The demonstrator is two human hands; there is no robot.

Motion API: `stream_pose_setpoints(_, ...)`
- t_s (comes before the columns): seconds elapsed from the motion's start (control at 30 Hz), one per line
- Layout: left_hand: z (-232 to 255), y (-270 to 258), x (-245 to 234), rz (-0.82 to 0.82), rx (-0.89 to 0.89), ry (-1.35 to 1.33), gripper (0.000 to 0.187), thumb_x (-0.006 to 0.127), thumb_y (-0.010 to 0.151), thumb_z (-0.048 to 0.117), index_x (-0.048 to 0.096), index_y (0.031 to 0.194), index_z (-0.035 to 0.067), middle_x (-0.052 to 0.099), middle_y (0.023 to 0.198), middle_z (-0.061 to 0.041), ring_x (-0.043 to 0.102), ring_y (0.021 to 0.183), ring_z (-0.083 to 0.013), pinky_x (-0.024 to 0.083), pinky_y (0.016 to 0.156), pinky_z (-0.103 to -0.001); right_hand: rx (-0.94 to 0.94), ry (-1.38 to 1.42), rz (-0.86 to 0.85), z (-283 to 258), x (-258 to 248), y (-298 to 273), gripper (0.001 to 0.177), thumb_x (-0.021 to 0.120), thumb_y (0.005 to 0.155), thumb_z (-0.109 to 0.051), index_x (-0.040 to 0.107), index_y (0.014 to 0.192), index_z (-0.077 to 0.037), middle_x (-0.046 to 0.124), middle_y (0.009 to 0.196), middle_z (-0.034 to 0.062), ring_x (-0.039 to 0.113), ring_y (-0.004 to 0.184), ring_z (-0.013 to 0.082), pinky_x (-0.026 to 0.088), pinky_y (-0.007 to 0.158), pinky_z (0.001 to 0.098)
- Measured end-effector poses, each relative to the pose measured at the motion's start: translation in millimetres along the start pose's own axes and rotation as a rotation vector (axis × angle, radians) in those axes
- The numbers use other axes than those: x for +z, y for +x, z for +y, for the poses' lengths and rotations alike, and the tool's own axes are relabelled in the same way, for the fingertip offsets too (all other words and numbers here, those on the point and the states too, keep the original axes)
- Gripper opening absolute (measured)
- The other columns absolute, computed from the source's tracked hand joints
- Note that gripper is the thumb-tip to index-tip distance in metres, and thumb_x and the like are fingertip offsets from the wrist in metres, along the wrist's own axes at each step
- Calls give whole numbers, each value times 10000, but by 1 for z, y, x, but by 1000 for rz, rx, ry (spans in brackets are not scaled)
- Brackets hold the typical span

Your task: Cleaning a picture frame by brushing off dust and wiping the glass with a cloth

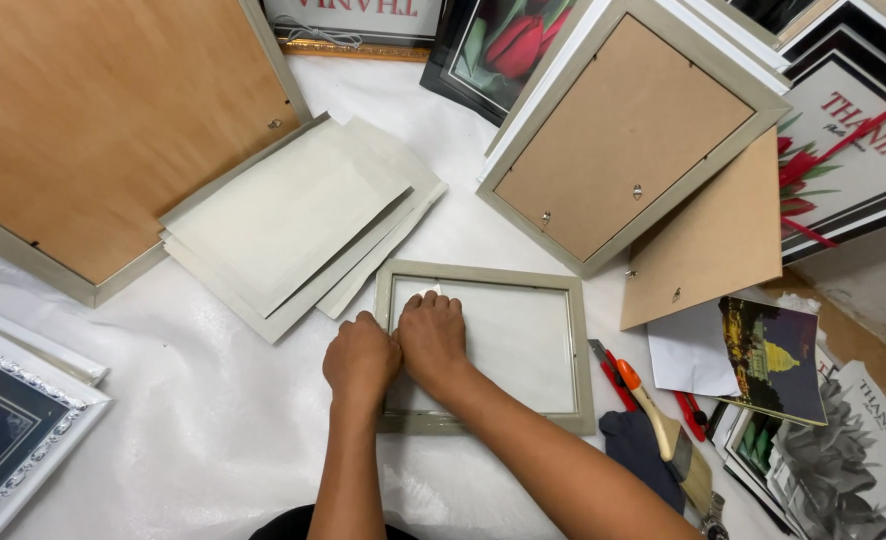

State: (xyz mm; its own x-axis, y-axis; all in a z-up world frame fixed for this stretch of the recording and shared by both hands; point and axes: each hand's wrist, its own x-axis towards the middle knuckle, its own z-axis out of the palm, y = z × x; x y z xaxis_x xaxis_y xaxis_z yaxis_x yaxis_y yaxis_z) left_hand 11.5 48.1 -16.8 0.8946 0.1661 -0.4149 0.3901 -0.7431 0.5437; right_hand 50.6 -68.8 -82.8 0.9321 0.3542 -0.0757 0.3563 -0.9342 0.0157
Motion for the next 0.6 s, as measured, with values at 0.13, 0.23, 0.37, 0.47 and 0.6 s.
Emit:
stream_pose_setpoints(0.13,4,-1,-1,14,-20,2,385,616,879,201,658,1132,-87,675,980,-278,719,958,-474,593,812,-527,-64,44,160,12,-16,-9,383,682,807,-153,688,1085,111,646,889,249,642,839,411,427,770,486)
stream_pose_setpoints(0.23,-1,4,7,25,-17,16,334,573,911,141,659,1135,-93,677,985,-272,720,967,-463,595,821,-505,-102,49,196,17,-31,-18,345,614,824,-122,701,1103,61,642,893,209,636,823,392,403,797,478)
stream_pose_setpoints(0.37,-2,6,10,28,-22,12,342,576,910,147,650,1143,-93,669,1005,-272,716,977,-469,586,829,-511,-122,51,248,21,-30,-22,321,586,843,-111,716,1102,27,664,895,194,677,790,368,432,803,467)
stream_pose_setpoints(0.47,1,3,5,21,-28,4,339,578,909,136,647,1147,-95,666,1013,-270,712,987,-469,582,839,-514,-131,75,250,28,-27,-21,316,565,866,-102,727,1116,5,683,914,179,698,800,355,458,801,449)
stream_pose_setpoints(0.6,1,2,5,11,-34,-29,334,559,898,106,638,1148,-102,659,1023,-275,703,997,-480,576,852,-523,-69,167,216,47,-23,-12,308,517,922,-137,760,1090,-52,709,815,91,719,756,282,502,775,391)
